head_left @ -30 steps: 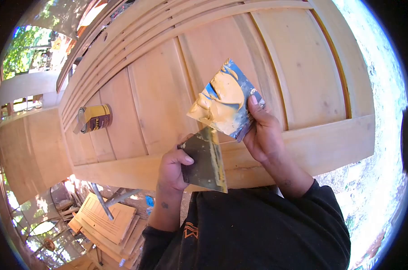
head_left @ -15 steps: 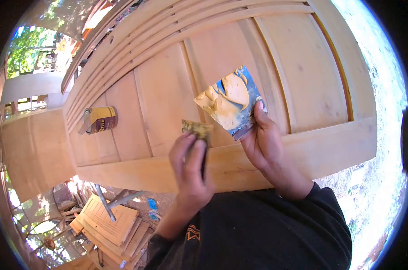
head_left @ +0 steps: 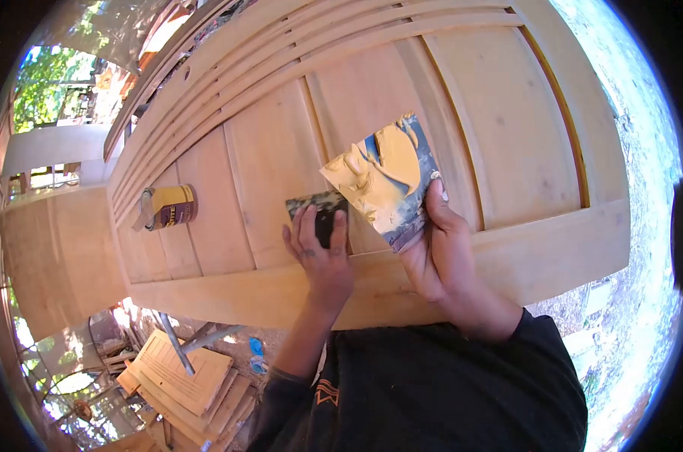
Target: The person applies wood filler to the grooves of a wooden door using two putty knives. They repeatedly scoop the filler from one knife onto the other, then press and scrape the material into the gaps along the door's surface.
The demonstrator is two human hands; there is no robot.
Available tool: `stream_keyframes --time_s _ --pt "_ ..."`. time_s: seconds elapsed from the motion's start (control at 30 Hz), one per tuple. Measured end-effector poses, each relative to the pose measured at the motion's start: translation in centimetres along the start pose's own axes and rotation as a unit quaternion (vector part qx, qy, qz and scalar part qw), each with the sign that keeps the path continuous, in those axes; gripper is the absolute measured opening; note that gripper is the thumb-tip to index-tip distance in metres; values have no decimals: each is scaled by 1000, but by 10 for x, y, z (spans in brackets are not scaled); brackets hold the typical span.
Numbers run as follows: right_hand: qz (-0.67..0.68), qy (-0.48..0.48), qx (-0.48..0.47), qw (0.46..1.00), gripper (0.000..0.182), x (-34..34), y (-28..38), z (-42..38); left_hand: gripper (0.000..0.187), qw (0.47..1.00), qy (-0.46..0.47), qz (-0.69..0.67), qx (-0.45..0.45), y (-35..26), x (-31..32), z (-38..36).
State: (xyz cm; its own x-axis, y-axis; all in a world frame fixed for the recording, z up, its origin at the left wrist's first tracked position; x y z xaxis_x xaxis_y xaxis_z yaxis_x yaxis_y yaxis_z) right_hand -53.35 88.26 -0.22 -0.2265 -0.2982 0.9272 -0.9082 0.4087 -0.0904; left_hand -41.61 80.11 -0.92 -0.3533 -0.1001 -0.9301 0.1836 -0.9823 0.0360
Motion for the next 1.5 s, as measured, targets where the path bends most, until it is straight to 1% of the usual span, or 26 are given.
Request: stream_keyframes --time_s 0.03,0.13,0.23,0.37,0.43,0.47,0.57,0.6,0.7,0.77,0.8,0.83,0.87,0.97,1.0,1.07,1.1,1.17,1.2,1.23,1.27,1.3,1.37,1.4,1.43,1.5 --pt "5 17 -7 1000 40 3 2 -2 51 999 -22 -35 -17 4 -5 -3" --pt "-19 -7 -56 998 40 -14 24 4 53 986 -73 -135 -68 7 -30 -3" --pt "-82 -48 -128 987 41 -28 50 1 53 956 -113 -212 -171 23 -61 -8" --pt "-114 -80 -159 977 40 -53 90 -11 61 967 107 -137 -185 44 -81 -23" --pt "-106 69 -117 985 39 -69 110 -17 61 950 198 -100 -219 52 -78 -46" --pt "-129 62 -125 982 40 -75 119 -21 58 944 231 -82 -219 56 -73 -63" --pt "-200 57 -157 965 40 -78 147 -35 57 944 258 -77 -189 52 -59 -100" --pt "-216 90 -142 962 41 -72 149 -35 55 944 267 -51 -188 49 -54 -108" --pt "-279 42 -205 937 44 -76 162 -48 50 951 239 -35 -195 41 -37 -130" --pt "-253 68 -172 950 45 -72 159 -45 54 951 226 -52 -203 39 -27 -139" --pt "-397 -85 -236 883 43 -79 163 -47 57 952 218 -62 -207 37 -23 -142" --pt "-525 -229 -287 768 43 -82 166 -54 56 955 214 -57 -196 36 -20 -144" --pt "-627 -356 -323 613 43 -80 166 -60 56 958 210 -52 -186 38 -19 -147" --pt "-730 -434 -332 410 46 -73 163 -68 55 960 218 -50 -168 41 -18 -143" --pt "-657 -402 -354 530 46 -78 167 -70 55 961 221 -44 -160 42 -18 -141" --pt "-606 -423 -359 571 46 -84 169 -71 51 961 233 -37 -143 45 -19 -137" --pt "-635 -479 -346 498 46 -76 156 -61 47 961 240 -37 -134 46 -21 -135" --pt "-590 -372 -286 657 46 -80 148 -37 45 958 258 -39 -118 50 -22 -133" --pt "-471 -179 -216 836 47 -83 143 -24 44 955 271 -42 -113 51 -23 -133" --pt "-313 29 -128 940 47 -78 138 -24 43 952 283 -46 -107 52 -26 -134" --pt "-255 13 -129 958 48 -95 145 -39 43 940 312 -68 -122 55 -29 -132" --pt "-351 -253 -226 873 46 -106 144 -42 43 929 332 -95 -136 59 -32 -124" --pt "-302 -432 -300 795 42 -109 132 -45 47 898 382 -139 -170 67 -35 -102" --pt "-320 -370 -232 840 40 -109 125 -38 49 885 408 -147 -169 71 -40 -87" --pt "-296 -283 -192 892 39 -85 109 -17 48 880 398 -180 -187 72 -47 -63" --pt "-290 -203 -148 923 39 -75 96 -11 52 904 339 -198 -169 65 -59 -19"
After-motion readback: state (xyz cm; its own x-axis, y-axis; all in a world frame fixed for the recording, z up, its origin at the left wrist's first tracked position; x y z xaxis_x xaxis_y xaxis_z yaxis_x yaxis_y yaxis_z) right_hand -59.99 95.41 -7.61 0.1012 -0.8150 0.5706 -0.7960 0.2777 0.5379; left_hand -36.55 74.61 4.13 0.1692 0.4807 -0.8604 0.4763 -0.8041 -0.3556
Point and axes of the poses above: each hand's wrist, its own z-axis towards the middle knuckle, its own x-axis out of the palm, y = z × x, the point moved 6 cm from there along z, towards the middle knuckle, and after that the axes turned 13 degrees about x, right-handed, at the moved point
